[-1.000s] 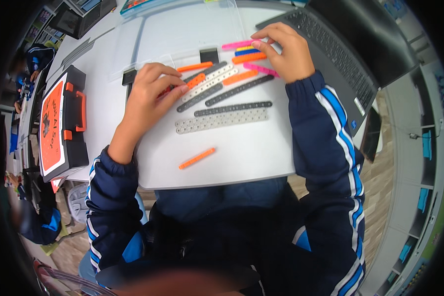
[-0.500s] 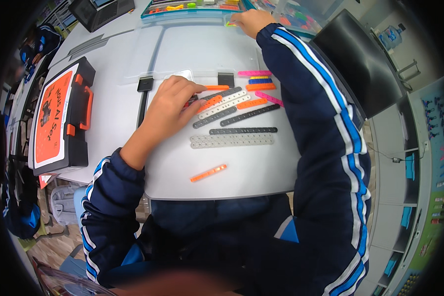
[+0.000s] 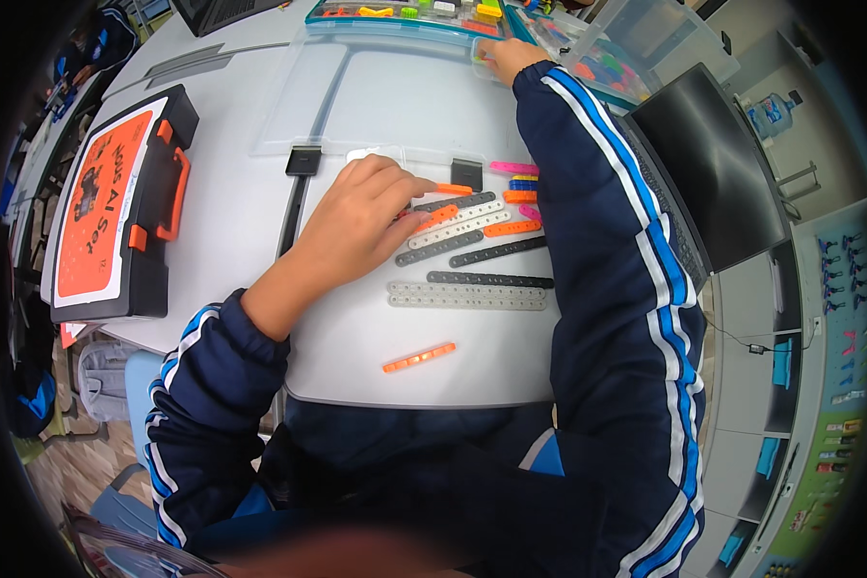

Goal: The person assembles colorful plastic construction pieces on a white table. They connect blue and orange bars with small red connectors, then attach additional orange bars to form a larger structure. The person repeatedly picks up, aligns, and snaps the pieces together by hand.

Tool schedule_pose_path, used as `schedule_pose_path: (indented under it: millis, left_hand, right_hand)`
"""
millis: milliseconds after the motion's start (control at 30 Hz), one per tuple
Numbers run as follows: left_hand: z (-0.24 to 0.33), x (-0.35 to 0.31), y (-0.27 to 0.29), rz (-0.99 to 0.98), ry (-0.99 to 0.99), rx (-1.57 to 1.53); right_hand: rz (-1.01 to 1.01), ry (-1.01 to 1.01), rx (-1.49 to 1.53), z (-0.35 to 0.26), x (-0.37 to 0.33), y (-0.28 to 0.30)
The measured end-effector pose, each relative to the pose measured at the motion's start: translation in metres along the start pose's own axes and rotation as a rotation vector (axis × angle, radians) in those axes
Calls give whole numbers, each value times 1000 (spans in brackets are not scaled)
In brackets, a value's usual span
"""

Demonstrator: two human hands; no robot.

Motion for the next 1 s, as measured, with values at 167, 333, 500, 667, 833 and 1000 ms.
schedule_pose_path:
  millis: [167,333,500,667,833,1000]
  left_hand:
    - [1,0,0,-12,-2,6]
    - [1,-1,-1,-12,-4,3]
    - [1,-1,-1,-15,-1,-4]
    - [0,-2,-2,-29,12,-5]
    - [0,-2,-2,-28,12,-8]
    - [0,-3,-3,-33,14,-10]
  right_hand:
    - [-66,-17,89,-7,-4,6]
    - [-121,-88,145,-2,-4,0]
    - [-56,-85,180,5,0,-7]
    - [-70,-145,215,14,5,-13]
    - [-44,-109,218,16,3,-12]
    - [176,-62,365,32,1,1]
Point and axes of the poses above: each hand's wrist, its own x-axis towards the middle knuckle, its own y-axis out of the back of the hand, z = x × y, the point moved 7 cm from there along x, towards the middle knuckle, and after that the axes turned 9 degrees about -y, right-handed, at the moved point
